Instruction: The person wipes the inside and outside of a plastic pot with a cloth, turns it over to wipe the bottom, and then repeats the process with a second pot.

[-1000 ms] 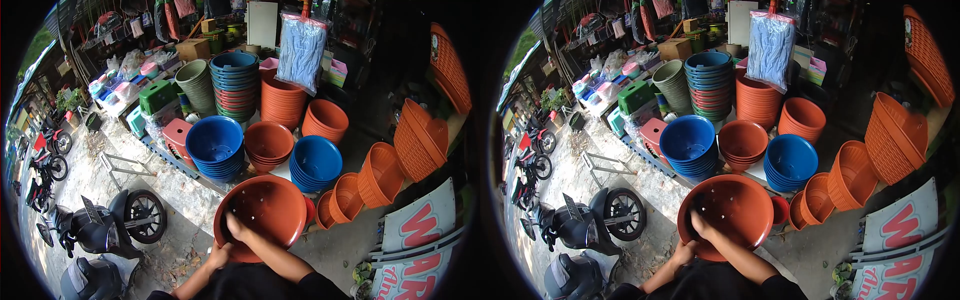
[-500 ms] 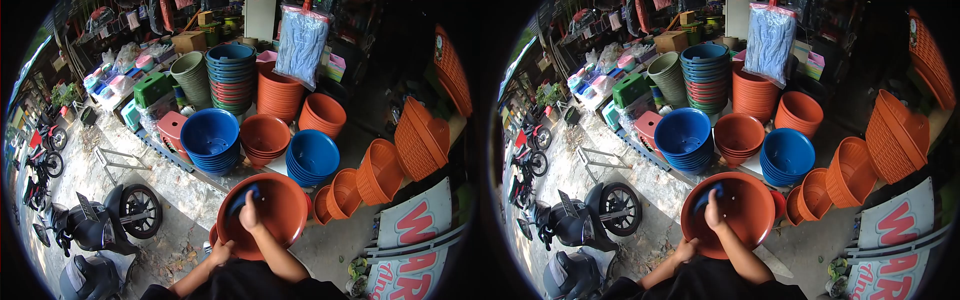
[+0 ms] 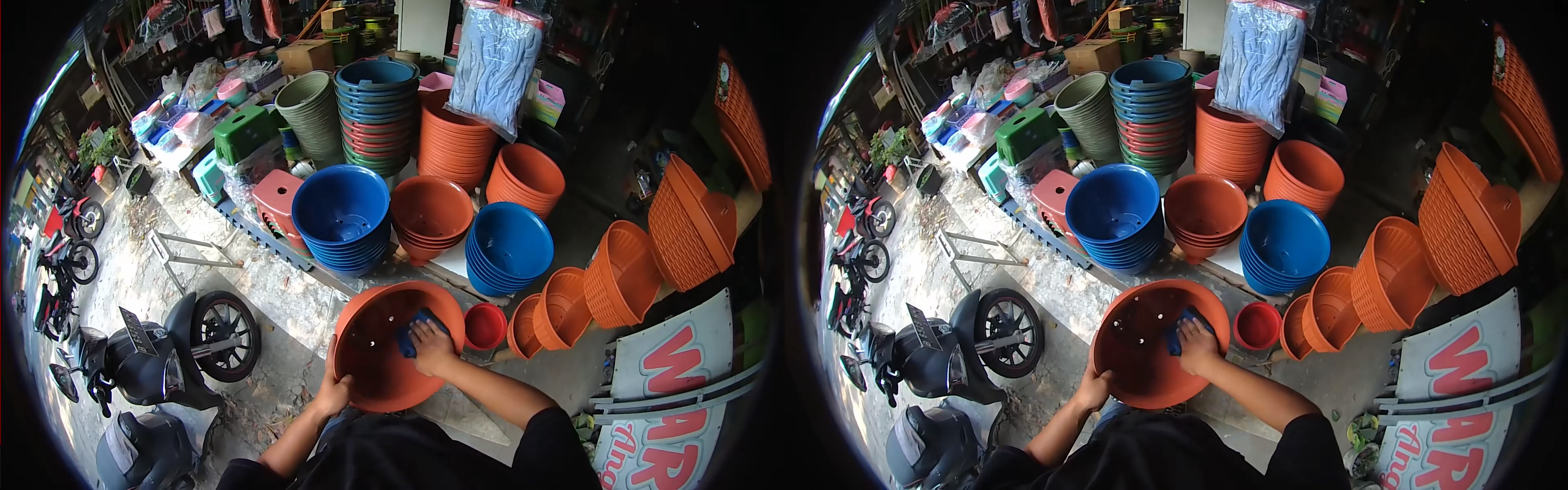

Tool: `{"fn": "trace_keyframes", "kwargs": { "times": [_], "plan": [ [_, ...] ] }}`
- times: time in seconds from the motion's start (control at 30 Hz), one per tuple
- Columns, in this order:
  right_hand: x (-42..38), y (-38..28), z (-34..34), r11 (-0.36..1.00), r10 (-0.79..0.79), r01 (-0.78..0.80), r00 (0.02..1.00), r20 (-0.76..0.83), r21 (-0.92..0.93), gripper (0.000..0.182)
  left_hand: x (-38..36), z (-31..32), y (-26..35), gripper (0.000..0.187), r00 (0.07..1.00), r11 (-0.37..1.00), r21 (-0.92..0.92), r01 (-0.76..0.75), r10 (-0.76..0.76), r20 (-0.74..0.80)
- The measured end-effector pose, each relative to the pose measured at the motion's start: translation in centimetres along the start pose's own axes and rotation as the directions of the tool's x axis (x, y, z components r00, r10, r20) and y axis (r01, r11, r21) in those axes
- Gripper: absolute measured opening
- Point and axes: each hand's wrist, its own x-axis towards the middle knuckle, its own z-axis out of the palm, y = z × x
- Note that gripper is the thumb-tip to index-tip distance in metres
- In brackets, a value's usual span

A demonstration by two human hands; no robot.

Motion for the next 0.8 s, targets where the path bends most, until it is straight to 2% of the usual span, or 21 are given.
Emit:
{"fn": "trace_keyframes", "kwargs": {
  "times": [0.03, 0.07, 0.1, 0.13, 0.2, 0.27, 0.33, 0.37, 0.43, 0.47, 0.57, 0.67, 0.73, 0.77, 0.8],
  "plan": [
    [0.7, 0.8, 0.7, 1.0, -0.003, 0.003, 1.0, 0.003, -0.001, 0.062, -0.1, 0.0, -0.1, 0.093, 1.0, 1.0, -0.006, 0.023, -0.023, 0.009],
    [1.9, 1.7, 1.9, 0.981, 0.036, -0.072, 0.98, -0.197, -0.182, 0.06, -0.1, -0.1, -0.8, 0.093, 1.0, 1.0, -0.009, 0.025, -0.025, 0.008],
    [2.7, 2.3, 2.4, 0.924, 0.033, -0.178, 0.919, -0.393, -0.338, 0.058, 0.0, -0.2, -1.9, 0.089, 0.997, 0.996, -0.044, 0.082, -0.083, -0.003],
    [2.6, 2.9, 1.2, 0.924, 0.033, -0.176, 0.921, -0.388, -0.339, 0.058, -0.1, -0.3, -2.4, 0.086, 0.99, 0.987, -0.078, 0.141, -0.143, -0.01],
    [2.4, 4.2, -0.9, 0.956, -0.103, -0.049, 0.867, -0.488, -0.29, 0.055, -0.2, -0.6, -2.2, 0.088, 0.983, 0.98, -0.079, 0.182, -0.181, 0.016],
    [2.7, 4.3, -1.1, 0.944, -0.128, -0.063, 0.835, -0.536, -0.323, 0.057, 0.1, -0.8, -0.9, 0.09, 0.977, 0.974, -0.079, 0.211, -0.209, 0.035],
    [1.7, 3.2, -1.6, 0.998, -0.005, -0.023, 0.898, -0.439, -0.058, 0.062, -0.1, -0.9, 0.8, 0.093, 0.998, 0.997, 0.036, 0.067, -0.067, 0.007],
    [1.0, 2.3, -1.4, 0.998, -0.014, -0.017, 0.898, -0.441, -0.065, 0.062, -0.2, -1.0, 0.6, 0.093, 0.998, 0.997, 0.032, 0.065, -0.065, -0.002],
    [-0.7, -0.1, -0.2, 0.993, 0.108, -0.089, 0.953, -0.283, 0.081, 0.068, -0.2, -1.1, 0.1, 0.093, 0.997, 0.993, -0.111, 0.046, -0.053, -0.061],
    [-1.3, -1.4, 0.4, 0.993, 0.106, -0.087, 0.953, -0.283, 0.081, 0.068, -0.2, -1.1, 0.1, 0.093, 0.997, 0.993, -0.111, 0.046, -0.054, -0.063],
    [-2.8, -5.3, 1.1, 0.914, 0.087, -0.052, 0.994, -0.068, 0.402, 0.067, -0.4, -0.7, -0.3, 0.094, 0.991, 0.973, -0.227, 0.034, -0.063, -0.12],
    [-3.3, -8.7, 0.2, 0.709, 0.018, -0.071, 0.996, 0.082, 0.701, 0.065, -0.3, -0.1, -0.8, 0.088, 0.99, 0.983, -0.184, -0.017, -0.009, -0.141],
    [-2.9, -9.9, -0.6, 0.642, -0.118, -0.007, 0.987, 0.108, 0.767, 0.063, 0.0, 0.6, -0.3, 0.076, 0.973, 0.958, -0.285, -0.002, -0.064, -0.222],
    [-2.6, -10.4, -1.2, 0.637, -0.112, -0.012, 0.988, 0.108, 0.771, 0.063, 0.2, 0.9, -0.1, 0.076, 0.975, 0.959, -0.282, 0.001, -0.064, -0.214],
    [-2.4, -10.7, -2.1, 0.23, -0.142, -0.027, 0.988, 0.061, 0.973, 0.058, 0.2, 1.2, 0.1, 0.066, 0.972, 0.981, -0.189, -0.039, -0.007, -0.237]
  ]
}}
